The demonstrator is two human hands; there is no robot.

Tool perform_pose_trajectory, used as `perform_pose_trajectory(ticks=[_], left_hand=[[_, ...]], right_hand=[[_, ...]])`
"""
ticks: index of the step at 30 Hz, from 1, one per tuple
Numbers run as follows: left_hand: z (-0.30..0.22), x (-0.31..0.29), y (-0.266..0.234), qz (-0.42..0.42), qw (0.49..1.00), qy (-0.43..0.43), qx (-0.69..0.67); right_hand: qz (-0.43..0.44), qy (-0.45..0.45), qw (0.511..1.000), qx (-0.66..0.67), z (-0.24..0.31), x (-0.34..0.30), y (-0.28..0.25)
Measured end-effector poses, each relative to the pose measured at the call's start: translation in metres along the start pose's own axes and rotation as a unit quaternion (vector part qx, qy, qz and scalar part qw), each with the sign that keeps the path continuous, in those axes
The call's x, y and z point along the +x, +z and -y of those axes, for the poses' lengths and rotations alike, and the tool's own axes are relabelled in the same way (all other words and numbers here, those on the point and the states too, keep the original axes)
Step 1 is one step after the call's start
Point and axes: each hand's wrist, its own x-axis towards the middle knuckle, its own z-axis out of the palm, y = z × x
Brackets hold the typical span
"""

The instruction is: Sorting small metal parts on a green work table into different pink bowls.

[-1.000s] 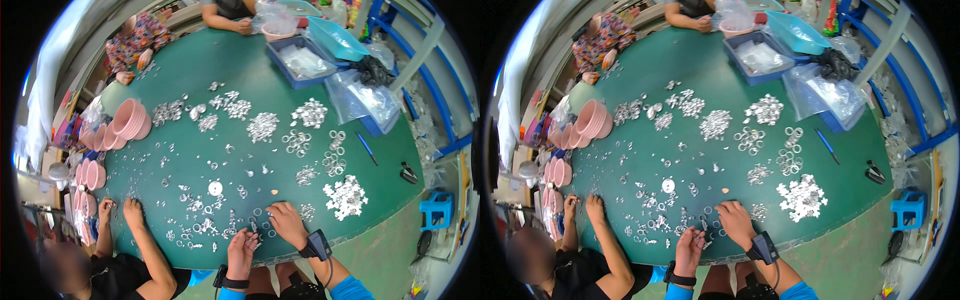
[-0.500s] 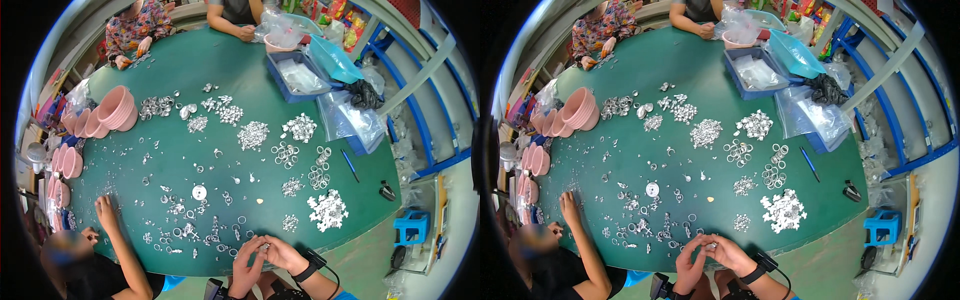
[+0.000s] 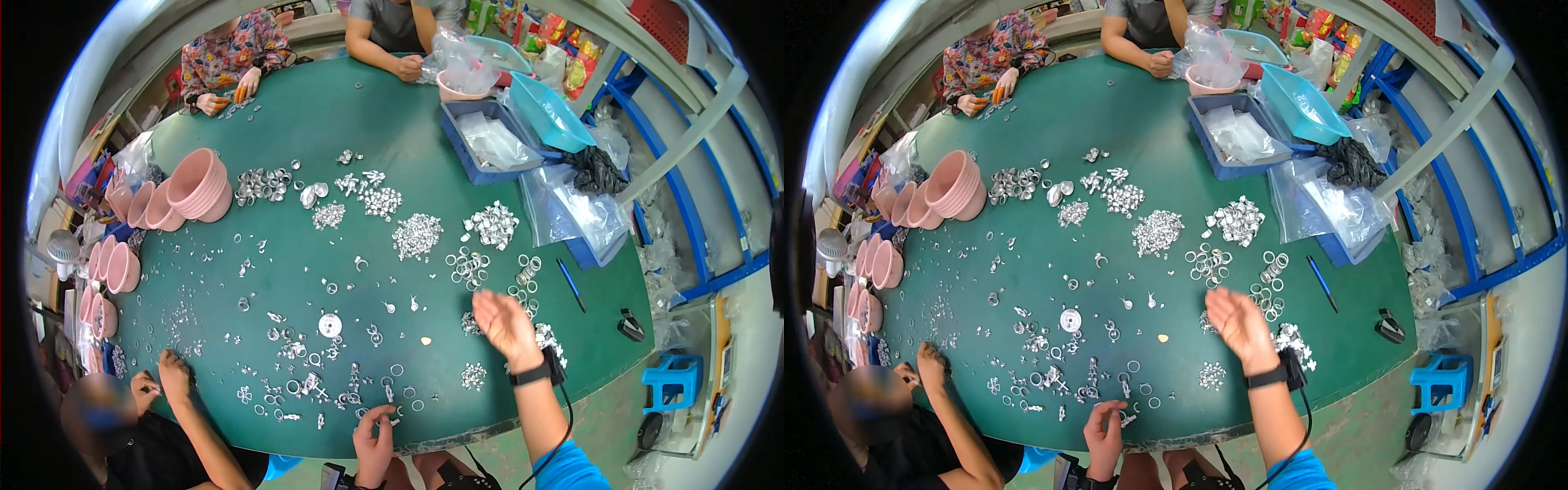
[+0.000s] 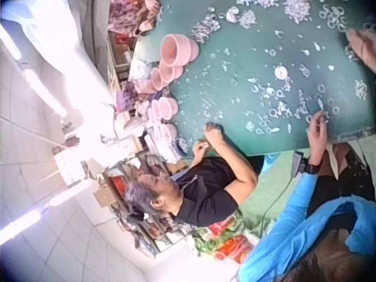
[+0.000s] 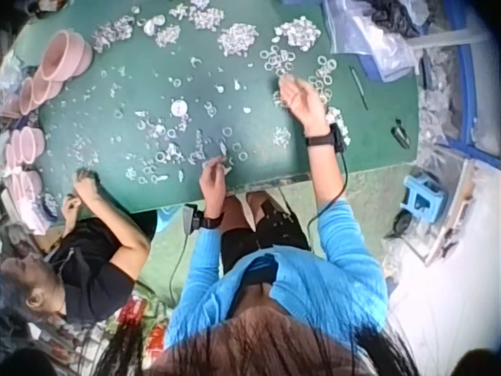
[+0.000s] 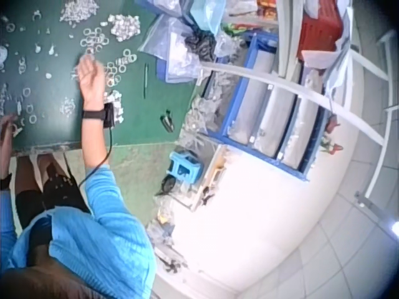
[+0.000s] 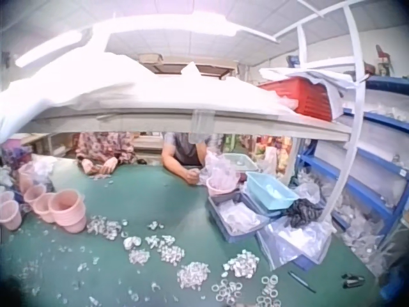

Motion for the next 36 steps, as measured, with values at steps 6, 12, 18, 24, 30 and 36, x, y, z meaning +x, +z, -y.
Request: perform_pose_trajectory(ticks=[6, 12, 18, 24, 30, 36], left_hand=[[0.012, 0.007, -0.025, -0.088, 0.963, 0.091, 0.239], [0.023, 0.026, -0.054, -0.213, 0.856, 0.142, 0.448], [0.033, 0.031, -0.072, -0.154, 0.876, 0.206, 0.409], [0.021, 0.026, -0.044, -0.076, 0.915, 0.193, 0.346], [0.04, 0.026, -0.053, 0.02, 0.923, 0.196, 0.331], [0.043, 0.036, -0.092, 0.007, 0.945, 0.223, 0.238]], right_hand=[[-0.041, -0.032, 0.938, -0.342, -0.082, -0.089, -0.002], [0.093, -0.007, 0.8, -0.593, -0.132, -0.125, 0.005], [0.134, -0.287, 0.608, -0.728, -0.162, -0.115, 0.028], [0.015, -0.305, 0.614, -0.728, -0.16, -0.089, 0.03], [-0.06, -0.269, 0.693, -0.666, -0.155, -0.074, 0.027], [-0.14, -0.282, 0.715, -0.624, -0.159, -0.078, 0.024]])
